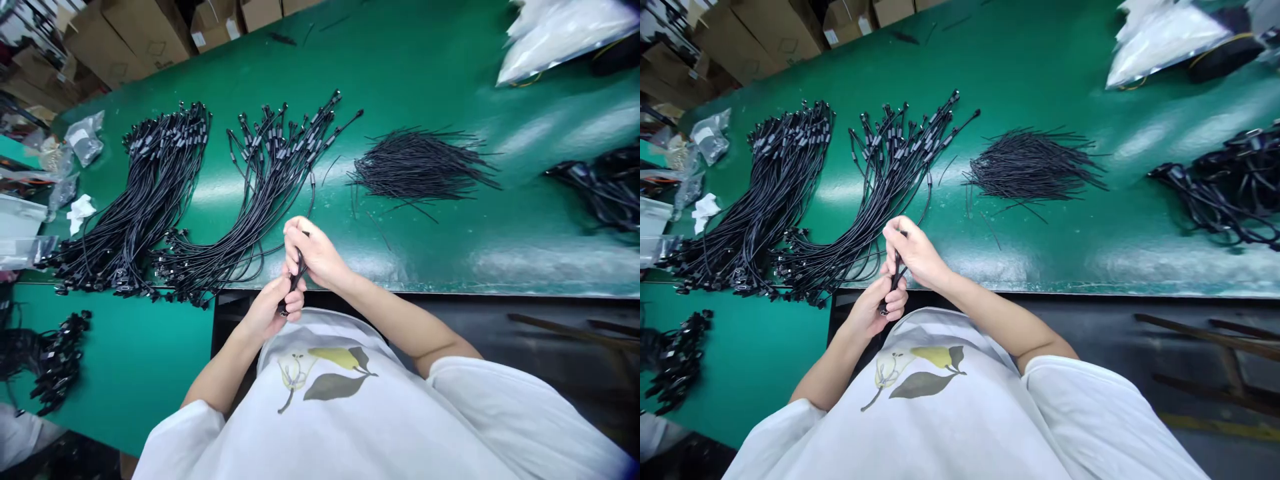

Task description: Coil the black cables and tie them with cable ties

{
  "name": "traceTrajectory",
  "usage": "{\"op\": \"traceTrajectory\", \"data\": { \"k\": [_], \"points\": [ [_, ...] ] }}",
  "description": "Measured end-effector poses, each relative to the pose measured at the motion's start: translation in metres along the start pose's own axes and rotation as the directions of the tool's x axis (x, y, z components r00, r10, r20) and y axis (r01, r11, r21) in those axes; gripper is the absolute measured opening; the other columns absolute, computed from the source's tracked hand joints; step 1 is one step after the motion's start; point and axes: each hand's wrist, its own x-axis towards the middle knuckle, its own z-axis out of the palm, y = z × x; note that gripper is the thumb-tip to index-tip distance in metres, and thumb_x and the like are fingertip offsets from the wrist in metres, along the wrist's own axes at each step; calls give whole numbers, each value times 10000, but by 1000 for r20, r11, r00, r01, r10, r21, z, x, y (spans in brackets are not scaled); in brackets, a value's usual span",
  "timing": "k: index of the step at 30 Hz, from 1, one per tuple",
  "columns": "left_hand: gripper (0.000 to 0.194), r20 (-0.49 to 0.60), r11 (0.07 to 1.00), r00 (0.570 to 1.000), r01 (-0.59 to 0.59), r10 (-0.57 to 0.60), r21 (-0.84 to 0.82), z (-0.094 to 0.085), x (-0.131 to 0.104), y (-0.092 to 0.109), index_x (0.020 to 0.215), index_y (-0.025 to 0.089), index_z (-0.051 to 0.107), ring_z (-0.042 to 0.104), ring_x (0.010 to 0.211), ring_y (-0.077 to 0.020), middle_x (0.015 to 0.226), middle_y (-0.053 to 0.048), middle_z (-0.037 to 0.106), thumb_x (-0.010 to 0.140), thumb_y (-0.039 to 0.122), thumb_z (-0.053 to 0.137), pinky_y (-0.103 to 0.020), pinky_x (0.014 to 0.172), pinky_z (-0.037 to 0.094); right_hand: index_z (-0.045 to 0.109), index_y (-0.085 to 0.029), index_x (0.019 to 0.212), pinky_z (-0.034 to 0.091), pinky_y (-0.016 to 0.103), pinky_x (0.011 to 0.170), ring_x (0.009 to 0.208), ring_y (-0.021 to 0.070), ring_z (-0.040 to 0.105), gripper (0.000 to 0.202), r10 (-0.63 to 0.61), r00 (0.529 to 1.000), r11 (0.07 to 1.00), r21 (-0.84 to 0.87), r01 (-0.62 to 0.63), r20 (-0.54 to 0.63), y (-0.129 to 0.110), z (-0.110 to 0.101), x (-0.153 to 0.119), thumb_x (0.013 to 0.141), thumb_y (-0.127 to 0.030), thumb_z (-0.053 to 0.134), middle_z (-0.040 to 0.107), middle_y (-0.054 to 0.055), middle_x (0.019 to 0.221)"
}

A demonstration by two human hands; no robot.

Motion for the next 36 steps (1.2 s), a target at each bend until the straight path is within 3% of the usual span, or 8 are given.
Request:
{"op": "traceTrajectory", "data": {
  "k": [4, 10, 15, 20, 25, 29, 33, 36],
  "points": [
    [391, -114, 980, 990, -63, 85, 187, -8, 5, -1, 789, 153, 548, 298, 471, -58, 590, 68, 340, 797, 526, 666, -163, 409, 289, 510, -234, 1142, 470, 443, 921, 919, 200, 625, 384, -266, 909, 685, -601, 413, 321, -13, -26, -8, 885, -513, 566, 631, 47, 970],
    [298, 28, 544, 988, -108, 154, 832, -7, 0, 10, 829, 189, 595, 472, 574, -133, 644, 11, 513, 926, 449, 487, -243, 566, 383, 592, -124, 895, 458, 376, 765, 746, 201, 605, 295, 272, 749, 50, -786, 616, 604, -4, -46, -38, 969, -381, 467, 630, 90, 785],
    [226, 249, 116, 968, -244, -27, 963, 2, -17, 18, 988, 210, 597, 599, 844, -213, 893, -62, 644, 967, 334, 409, -308, 754, 434, 580, -115, 913, 334, 263, 509, 625, 173, 578, 302, 351, 686, -9, -730, 683, 637, -15, -45, -73, 1001, -305, 362, 616, 78, 743],
    [271, 316, -274, 949, -303, 3, 913, 1, -6, 9, 911, 189, 550, 594, 769, -216, 842, -70, 626, 990, 254, 299, -325, 690, 439, 579, -96, 1007, 352, 268, 514, 662, 185, 598, 315, 377, 748, 6, -809, 588, 546, -28, -45, -72, 1008, -277, 321, 641, 105, 830],
    [273, 499, -601, 867, -411, -25, 685, -1, 10, -3, 885, 173, 571, 550, 683, -211, 744, -59, 590, 973, 179, 313, -313, 597, 421, 588, -137, 838, 382, 220, 567, 600, 100, 525, 301, 639, 667, 504, -863, 14, 384, -25, -60, -61, 982, -341, 419, 595, 15, 713],
    [240, 622, -630, 772, -550, -131, 549, -5, 16, -9, 1026, 149, 575, 551, 678, -210, 782, -65, 618, 970, 184, 345, -317, 603, 439, 574, -140, 837, 336, 186, 473, 469, 58, 398, 358, 794, 471, 594, -656, -465, 385, -13, -72, -68, 984, -403, 381, 462, -57, 603],
    [248, 459, -535, 888, -370, 38, 760, -5, 34, -7, 906, 171, 572, 556, 695, -217, 760, -68, 601, 952, 160, 328, -311, 608, 414, 601, -117, 914, 409, 235, 587, 658, 118, 547, 322, 521, 792, 452, -890, 58, 317, -4, -79, -68, 993, -352, 394, 606, 40, 773],
    [263, 213, -88, 976, -208, 45, 974, -1, 49, 0, 786, 195, 513, 513, 635, -186, 687, -31, 529, 966, 288, 346, -296, 594, 391, 592, -108, 968, 411, 276, 607, 729, 166, 586, 319, 287, 854, 57, -898, 437, 434, -4, -86, -61, 1007, -307, 345, 646, 101, 881]
  ]
}}
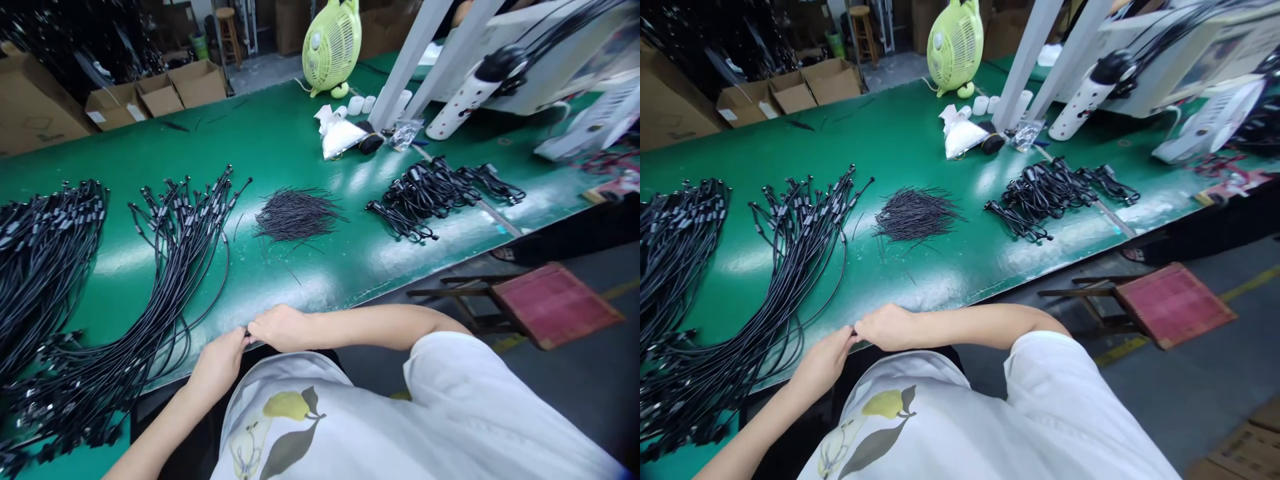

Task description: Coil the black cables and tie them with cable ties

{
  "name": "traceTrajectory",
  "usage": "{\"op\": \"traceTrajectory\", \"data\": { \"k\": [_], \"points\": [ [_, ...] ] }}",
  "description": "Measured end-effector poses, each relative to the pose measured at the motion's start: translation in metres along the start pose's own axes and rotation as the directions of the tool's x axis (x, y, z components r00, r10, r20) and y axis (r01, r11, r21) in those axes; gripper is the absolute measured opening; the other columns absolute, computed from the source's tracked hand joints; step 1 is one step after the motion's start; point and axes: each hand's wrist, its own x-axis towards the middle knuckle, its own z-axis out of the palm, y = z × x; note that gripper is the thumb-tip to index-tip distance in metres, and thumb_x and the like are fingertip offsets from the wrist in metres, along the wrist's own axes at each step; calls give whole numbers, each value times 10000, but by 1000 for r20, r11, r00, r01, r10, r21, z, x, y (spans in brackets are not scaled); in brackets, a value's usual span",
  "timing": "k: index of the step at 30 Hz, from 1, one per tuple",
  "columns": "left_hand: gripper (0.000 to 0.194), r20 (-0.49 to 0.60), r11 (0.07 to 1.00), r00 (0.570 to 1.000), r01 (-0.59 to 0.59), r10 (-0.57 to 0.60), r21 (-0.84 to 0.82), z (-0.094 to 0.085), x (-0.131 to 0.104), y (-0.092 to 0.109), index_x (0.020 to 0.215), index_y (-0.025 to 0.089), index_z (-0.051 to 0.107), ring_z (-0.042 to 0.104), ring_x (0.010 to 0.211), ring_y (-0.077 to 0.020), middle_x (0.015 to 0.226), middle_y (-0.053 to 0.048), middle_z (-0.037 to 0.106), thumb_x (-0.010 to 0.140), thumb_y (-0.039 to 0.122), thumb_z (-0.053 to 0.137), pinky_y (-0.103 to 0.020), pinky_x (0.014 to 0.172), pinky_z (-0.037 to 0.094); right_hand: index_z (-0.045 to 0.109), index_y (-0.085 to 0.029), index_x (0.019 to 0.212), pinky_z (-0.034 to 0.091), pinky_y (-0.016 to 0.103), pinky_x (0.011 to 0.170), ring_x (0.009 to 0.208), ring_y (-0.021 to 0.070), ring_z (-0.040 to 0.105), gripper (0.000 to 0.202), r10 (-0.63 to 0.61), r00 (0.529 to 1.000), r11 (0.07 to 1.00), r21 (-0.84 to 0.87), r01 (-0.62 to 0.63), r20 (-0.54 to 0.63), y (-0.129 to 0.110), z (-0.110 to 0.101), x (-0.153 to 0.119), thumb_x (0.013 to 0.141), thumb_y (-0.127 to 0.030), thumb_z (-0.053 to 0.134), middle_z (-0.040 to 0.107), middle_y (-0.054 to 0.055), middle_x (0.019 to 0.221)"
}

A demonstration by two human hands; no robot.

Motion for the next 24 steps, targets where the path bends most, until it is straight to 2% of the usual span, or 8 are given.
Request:
{"op": "traceTrajectory", "data": {
  "k": [4, 9, 11, 12, 13, 16, 19, 24],
  "points": [
    [404, 319, 683, 947, 248, -24, -687, -1, 8, 2, 842, 180, 515, 346, 495, -106, 586, 56, 350, 927, 556, 394, -243, 497, 336, 610, -155, 929, 382, 264, 571, 694, 157, 590, 355, -197, 980, 962, -195, 193, -2, 5, -1, 3, 1015, -347, 324, 651, 57, 832],
    [459, 330, 327, 936, 351, -118, -878, 13, -1, -2, 784, 150, 540, 267, 480, -62, 568, 75, 311, 798, 602, 618, -202, 444, 267, 654, -192, 985, 408, 228, 636, 802, 128, 599, 337, -229, 973, 973, -28, 228, -19, 27, -22, 1, 979, -448, 435, 667, 19, 877],
    [446, 255, 249, 946, 301, -200, -921, 16, -6, -7, 777, 143, 552, 272, 489, -57, 571, 74, 321, 771, 572, 672, -194, 447, 283, 672, -217, 1026, 429, 203, 743, 886, 106, 588, 276, -42, 983, 999, 25, 47, -181, 64, -48, -6, 966, -410, 483, 671, 2, 959],
    [434, 198, 215, 948, 253, -249, -943, 17, -8, -10, 783, 141, 555, 278, 496, -55, 578, 73, 328, 768, 554, 688, -189, 451, 293, 678, -209, 1038, 426, 200, 805, 917, 100, 575, 255, 120, 947, 993, 35, -115, -299, 89, -63, -11, 972, -356, 481, 668, 7, 1007],
    [423, 140, 184, 945, 200, -297, -962, 17, -10, -12, 789, 140, 557, 283, 502, -53, 589, 71, 336, 767, 538, 699, -184, 452, 300, 682, -202, 1042, 408, 200, 866, 950, 96, 553, 246, 352, 818, 925, 35, -379, -456, 116, -78, -18, 978, -304, 468, 661, 7, 1047],
    [410, 28, 111, 928, 74, -371, -991, 15, -12, -11, 792, 141, 553, 284, 505, -47, 604, 69, 343, 765, 517, 713, -172, 443, 299, 604, -25, 1172, 354, 316, 949, 1042, 157, 477, 343, 578, 569, 739, 78, -669, -585, 195, -110, -39, 978, -117, 336, 557, 180, 1242],
    [414, 13, 59, 923, 39, -384, -998, 12, -11, -2, 793, 138, 553, 304, 503, -46, 603, 68, 351, 757, 514, 723, -166, 436, 305, 663, -27, 1011, 356, 337, 900, 976, 181, 472, 265, 637, 523, 665, 61, -744, -567, 240, -115, -53, 934, -100, 419, 574, 193, 1183],
    [429, -27, -16, 910, -37, -414, -999, 4, -7, 15, 755, 140, 523, 310, 487, -37, 592, 74, 348, 726, 501, 755, -153, 423, 296, 680, -69, 1010, 361, 380, 851, 970, 249, 496, 266, 638, 459, 589, 7, -808, -619, 242, -102, -64, 919, -160, 447, 595, 195, 1102]
  ]
}}
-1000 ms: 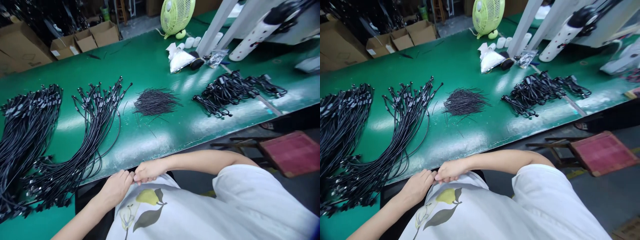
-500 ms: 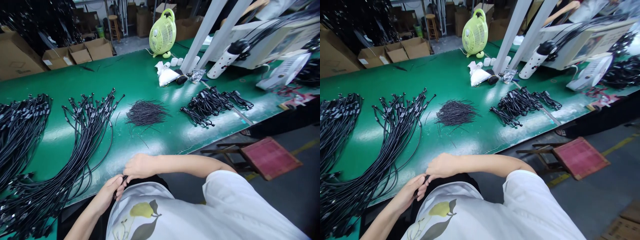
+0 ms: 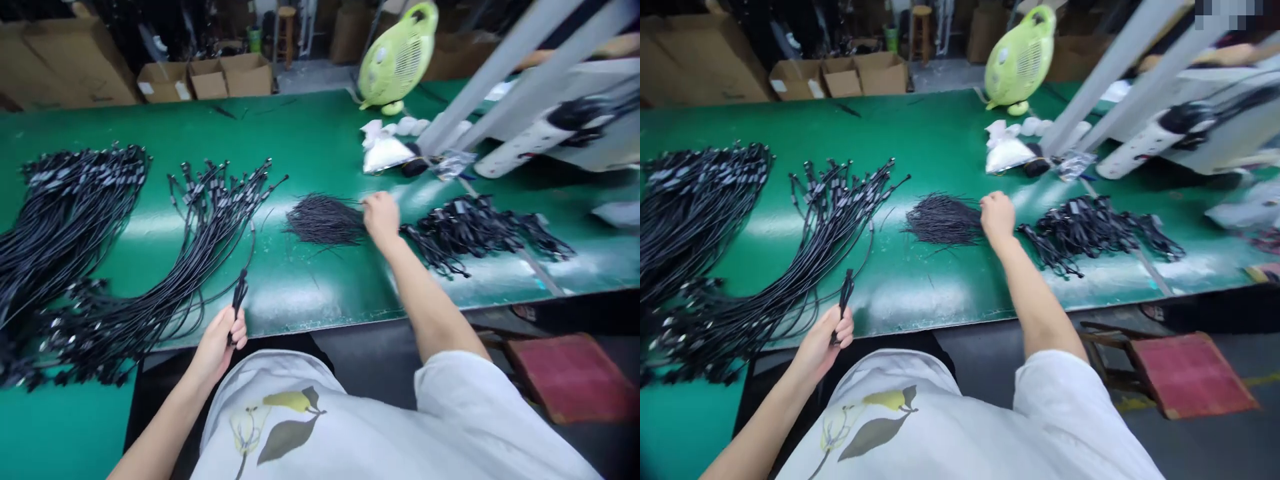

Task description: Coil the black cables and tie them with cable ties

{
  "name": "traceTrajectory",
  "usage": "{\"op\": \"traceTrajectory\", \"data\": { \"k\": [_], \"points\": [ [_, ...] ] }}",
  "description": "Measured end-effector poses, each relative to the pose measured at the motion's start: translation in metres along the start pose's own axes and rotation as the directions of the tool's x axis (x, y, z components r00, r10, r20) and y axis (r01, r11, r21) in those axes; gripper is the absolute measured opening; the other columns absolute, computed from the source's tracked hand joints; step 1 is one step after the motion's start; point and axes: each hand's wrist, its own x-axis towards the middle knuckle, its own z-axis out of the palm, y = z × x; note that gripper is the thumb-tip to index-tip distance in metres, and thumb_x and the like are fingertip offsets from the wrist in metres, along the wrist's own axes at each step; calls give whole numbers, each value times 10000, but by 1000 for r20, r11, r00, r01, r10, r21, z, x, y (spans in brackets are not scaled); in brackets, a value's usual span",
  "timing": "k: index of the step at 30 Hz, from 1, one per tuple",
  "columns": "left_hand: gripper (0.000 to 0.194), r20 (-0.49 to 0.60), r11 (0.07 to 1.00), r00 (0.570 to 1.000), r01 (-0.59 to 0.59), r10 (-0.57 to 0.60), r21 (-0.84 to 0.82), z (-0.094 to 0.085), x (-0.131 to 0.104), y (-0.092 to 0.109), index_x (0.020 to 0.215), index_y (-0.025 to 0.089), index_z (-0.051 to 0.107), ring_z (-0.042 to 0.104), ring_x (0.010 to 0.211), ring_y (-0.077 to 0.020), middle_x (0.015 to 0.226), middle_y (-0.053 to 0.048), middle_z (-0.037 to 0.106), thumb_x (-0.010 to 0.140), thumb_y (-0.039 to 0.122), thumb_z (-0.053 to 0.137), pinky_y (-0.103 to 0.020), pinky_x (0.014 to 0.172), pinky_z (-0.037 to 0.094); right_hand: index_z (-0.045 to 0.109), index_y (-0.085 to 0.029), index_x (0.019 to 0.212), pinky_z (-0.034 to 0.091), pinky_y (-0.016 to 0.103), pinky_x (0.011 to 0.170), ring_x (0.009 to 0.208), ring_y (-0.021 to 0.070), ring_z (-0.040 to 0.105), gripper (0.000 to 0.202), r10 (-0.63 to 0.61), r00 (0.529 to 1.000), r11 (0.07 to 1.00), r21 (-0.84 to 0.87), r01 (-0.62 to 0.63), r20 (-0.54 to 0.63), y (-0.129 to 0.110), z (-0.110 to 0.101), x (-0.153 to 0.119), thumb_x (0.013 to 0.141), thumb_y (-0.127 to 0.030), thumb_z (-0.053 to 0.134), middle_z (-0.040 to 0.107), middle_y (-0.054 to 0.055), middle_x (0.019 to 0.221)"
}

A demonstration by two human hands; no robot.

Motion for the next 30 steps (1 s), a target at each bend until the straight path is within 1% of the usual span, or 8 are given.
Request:
{"op": "traceTrajectory", "data": {
  "k": [4, 7, 11, 14, 17, 20, 24, 30],
  "points": [
    [418, 11, 998, 998, -62, 62, -18, 8, 5, 0, 774, 147, 512, 317, 487, -38, 595, 77, 345, 760, 511, 715, -152, 434, 306, 676, -92, 1058, 376, 414, 860, 967, 282, 529, 300, 19, 995, 999, 31, -16, -96, -23, -9, -29, 916, -220, 445, 619, 197, 1040],
    [391, 24, 993, 994, -110, 110, 28, 14, 9, -7, 816, 154, 512, 323, 490, -45, 600, 76, 347, 814, 519, 651, -160, 443, 321, 695, -162, 987, 415, 356, 870, 933, 227, 579, 226, -133, 990, 929, 341, 140, -44, -80, -12, -83, 902, -267, 513, 664, 116, 994],
    [402, 79, 991, 990, -123, 120, 42, 19, 10, -15, 1088, 191, 500, 330, 498, -63, 618, 82, 359, 849, 493, 618, -171, 460, 333, 691, -190, 888, 452, 261, 733, 775, 142, 603, 160, -504, 821, 614, 780, 121, 269, -180, -2, -161, 903, -254, 545, 670, 28, 849],
    [433, 65, 983, 985, -165, 160, 82, 14, 9, -14, 1154, 167, 522, 308, 500, -71, 616, 80, 328, 866, 483, 591, -181, 460, 325, 661, -172, 888, 426, 233, 636, 671, 114, 551, 149, -550, 802, 544, 829, 132, 233, -221, 5, -190, 916, -218, 522, 624, 17, 792],
    [378, 15, 937, 964, -263, 267, 230, 2, 9, -13, 1113, 137, 578, 322, 511, -86, 614, 67, 314, 917, 452, 501, -203, 469, 341, 638, -158, 927, 421, 247, 661, 716, 127, 543, 163, -659, 749, 559, 709, 429, 67, -231, -1, -193, 940, -181, 477, 611, 44, 835],
    [295, 40, 710, 890, -387, 453, 589, -11, 11, -16, 1119, 167, 601, 445, 585, -119, 671, 18, 461, 953, 336, 426, -246, 576, 428, 636, -133, 884, 396, 291, 671, 721, 156, 524, 208, -808, 568, 505, 317, 803, -153, -232, -14, -183, 949, -136, 438, 601, 65, 789],
    [258, 218, 270, 823, -404, 525, 874, -22, 9, -17, 1015, 167, 625, 591, 865, -201, 928, -83, 640, 922, 167, 384, -334, 820, 470, 643, -98, 955, 406, 336, 803, 962, 203, 545, 241, -964, 125, 131, -8, 991, -233, -236, -30, -163, 952, -114, 402, 630, 133, 1084],
    [255, 268, 405, 907, -389, 325, 827, -23, -2, -2, 860, 172, 605, 597, 791, -165, 811, -35, 643, 926, 200, 361, -286, 775, 468, 597, -124, 912, 365, 322, 697, 746, 165, 507, 193, -997, -68, -69, 23, 997, -39, -243, -41, -149, 957, -113, 411, 590, 67, 850]
  ]
}}
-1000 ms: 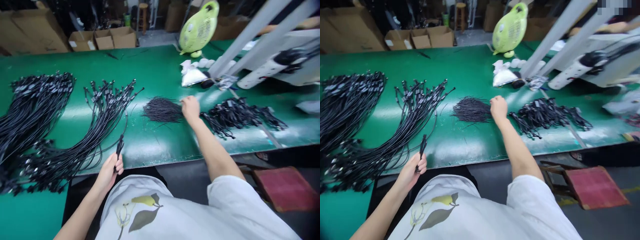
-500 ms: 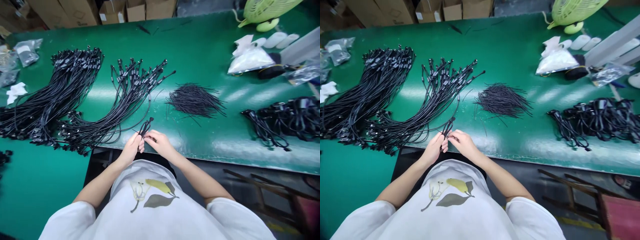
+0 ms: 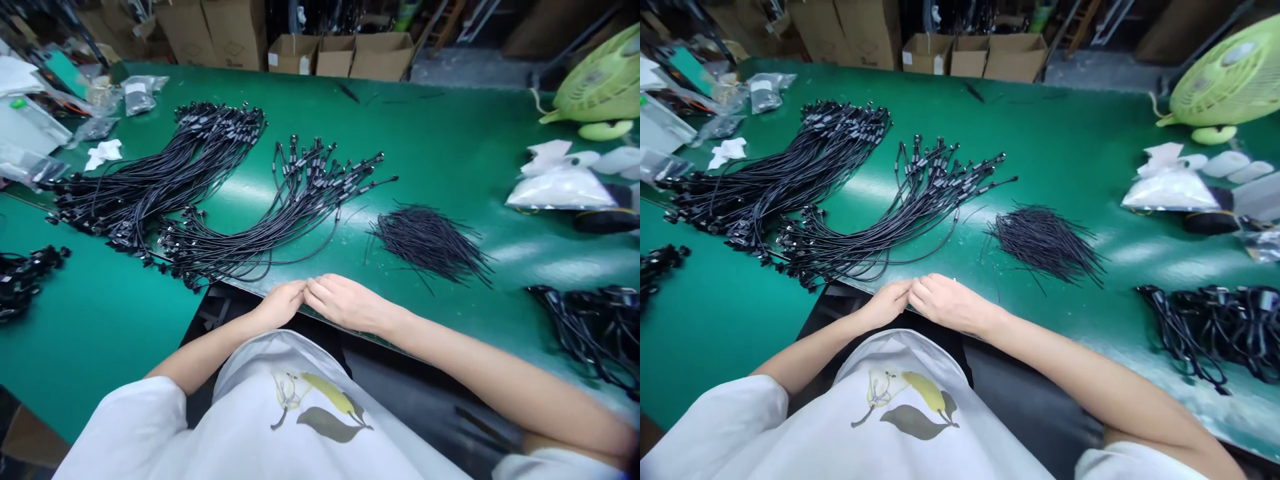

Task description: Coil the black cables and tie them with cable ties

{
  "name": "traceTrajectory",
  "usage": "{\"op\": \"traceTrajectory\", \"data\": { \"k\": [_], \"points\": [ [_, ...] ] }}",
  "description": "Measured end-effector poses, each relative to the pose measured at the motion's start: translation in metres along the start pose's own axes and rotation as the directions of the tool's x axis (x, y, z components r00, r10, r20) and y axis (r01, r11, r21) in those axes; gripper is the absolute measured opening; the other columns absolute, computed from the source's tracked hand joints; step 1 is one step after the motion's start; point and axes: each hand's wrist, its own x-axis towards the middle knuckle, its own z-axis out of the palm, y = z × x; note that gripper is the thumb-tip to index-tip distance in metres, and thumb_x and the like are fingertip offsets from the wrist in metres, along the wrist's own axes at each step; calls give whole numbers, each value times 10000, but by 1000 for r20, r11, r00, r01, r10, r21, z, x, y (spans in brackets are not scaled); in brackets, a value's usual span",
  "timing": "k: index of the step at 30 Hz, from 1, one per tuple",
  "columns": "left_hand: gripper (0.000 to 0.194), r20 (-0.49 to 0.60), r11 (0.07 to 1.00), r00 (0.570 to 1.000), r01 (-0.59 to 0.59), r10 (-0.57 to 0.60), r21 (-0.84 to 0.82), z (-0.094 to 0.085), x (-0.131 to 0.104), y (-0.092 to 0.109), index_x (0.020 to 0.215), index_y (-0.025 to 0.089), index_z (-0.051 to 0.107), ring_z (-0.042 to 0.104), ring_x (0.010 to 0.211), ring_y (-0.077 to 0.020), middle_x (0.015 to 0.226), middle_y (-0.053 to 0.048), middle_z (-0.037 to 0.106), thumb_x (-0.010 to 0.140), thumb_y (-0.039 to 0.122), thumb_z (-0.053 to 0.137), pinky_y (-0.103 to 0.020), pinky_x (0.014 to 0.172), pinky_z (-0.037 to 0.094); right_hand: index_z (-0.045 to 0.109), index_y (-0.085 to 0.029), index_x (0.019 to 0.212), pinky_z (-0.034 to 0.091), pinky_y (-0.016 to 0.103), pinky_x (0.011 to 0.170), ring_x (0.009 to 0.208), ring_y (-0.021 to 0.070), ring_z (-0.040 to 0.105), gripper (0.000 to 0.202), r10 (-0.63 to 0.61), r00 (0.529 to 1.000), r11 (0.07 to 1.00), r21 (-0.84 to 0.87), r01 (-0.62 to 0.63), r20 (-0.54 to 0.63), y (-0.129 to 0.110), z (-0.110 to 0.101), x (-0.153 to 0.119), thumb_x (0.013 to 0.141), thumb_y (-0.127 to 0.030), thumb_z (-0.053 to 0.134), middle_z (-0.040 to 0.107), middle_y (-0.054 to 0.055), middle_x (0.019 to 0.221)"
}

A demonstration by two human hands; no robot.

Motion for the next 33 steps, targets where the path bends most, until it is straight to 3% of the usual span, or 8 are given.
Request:
{"op": "traceTrajectory", "data": {
  "k": [5, 10, 14, 17, 21, 29, 31, 33],
  "points": [
    [235, 141, 933, 982, 169, -130, -319, -2, -1, -5, 713, 180, 524, 423, 480, -87, 559, 52, 461, 895, 278, 413, -227, 527, 358, 570, -130, 829, 282, 338, 623, 671, 167, 438, 204, -40, 998, 999, -31, 41, 42, -2, -4, 5, 937, -76, 404, 516, 54, 753],
    [325, 283, 712, 950, 289, -131, -640, -2, -6, -3, 675, 177, 507, 387, 504, -77, 618, 39, 437, 820, 463, 558, -227, 494, 338, 558, -159, 763, 218, 344, 591, 636, 174, 394, 214, -76, 994, 997, -8, 77, 81, 0, -7, 5, 925, -102, 430, 476, 43, 697],
    [310, 350, 547, 925, 372, -151, -750, -3, -12, 3, 658, 172, 515, 363, 521, -81, 631, 25, 443, 793, 441, 589, -226, 487, 331, 583, -168, 832, 215, 344, 601, 665, 168, 406, 201, -101, 995, 995, 16, 101, 9, -1, -10, 0, 954, -131, 428, 548, 51, 761],
    [220, 234, 713, 959, 274, -158, -646, 1, -13, 0, 709, 171, 556, 381, 515, -83, 653, 22, 486, 830, 352, 526, -228, 498, 334, 576, -172, 815, 208, 348, 595, 659, 169, 405, 194, -66, 997, 998, -7, 66, 44, -6, -7, -1, 947, -136, 440, 539, 47, 750],
    [207, 64, 954, 985, 170, -159, -247, 9, -6, -10, 683, 186, 547, 466, 583, -114, 641, 29, 538, 854, 205, 432, -241, 605, 374, 543, -169, 740, 189, 352, 577, 618, 178, 395, 216, 24, 992, 996, -84, -13, 127, -16, 3, 5, 911, -95, 434, 476, 41, 687],
    [171, 37, 973, 985, 173, -169, -151, 10, 7, -12, 687, 198, 567, 549, 788, -192, 751, -22, 621, 798, 133, 454, -307, 787, 428, 517, -168, 711, 166, 342, 553, 547, 168, 384, 178, 36, 991, 999, -2, -36, 131, -7, 26, 7, 828, -52, 450, 474, 41, 622],
    [151, 37, 943, 987, 163, -159, -291, 8, 13, -8, 736, 191, 590, 535, 819, -179, 795, -14, 629, 764, 118, 461, -296, 795, 429, 529, -164, 708, 181, 336, 547, 527, 159, 392, 175, 91, 989, 996, 13, -93, 116, 1, 29, 8, 826, -67, 444, 500, 43, 615],
    [124, 20, 808, 981, 169, -191, -565, 6, 21, -5, 721, 174, 594, 512, 772, -158, 757, -4, 606, 718, 124, 481, -282, 764, 426, 544, -162, 709, 199, 326, 537, 513, 151, 406, 188, 216, 971, 974, 53, -222, 104, 5, 31, 12, 832, -83, 427, 526, 46, 613]
  ]
}}
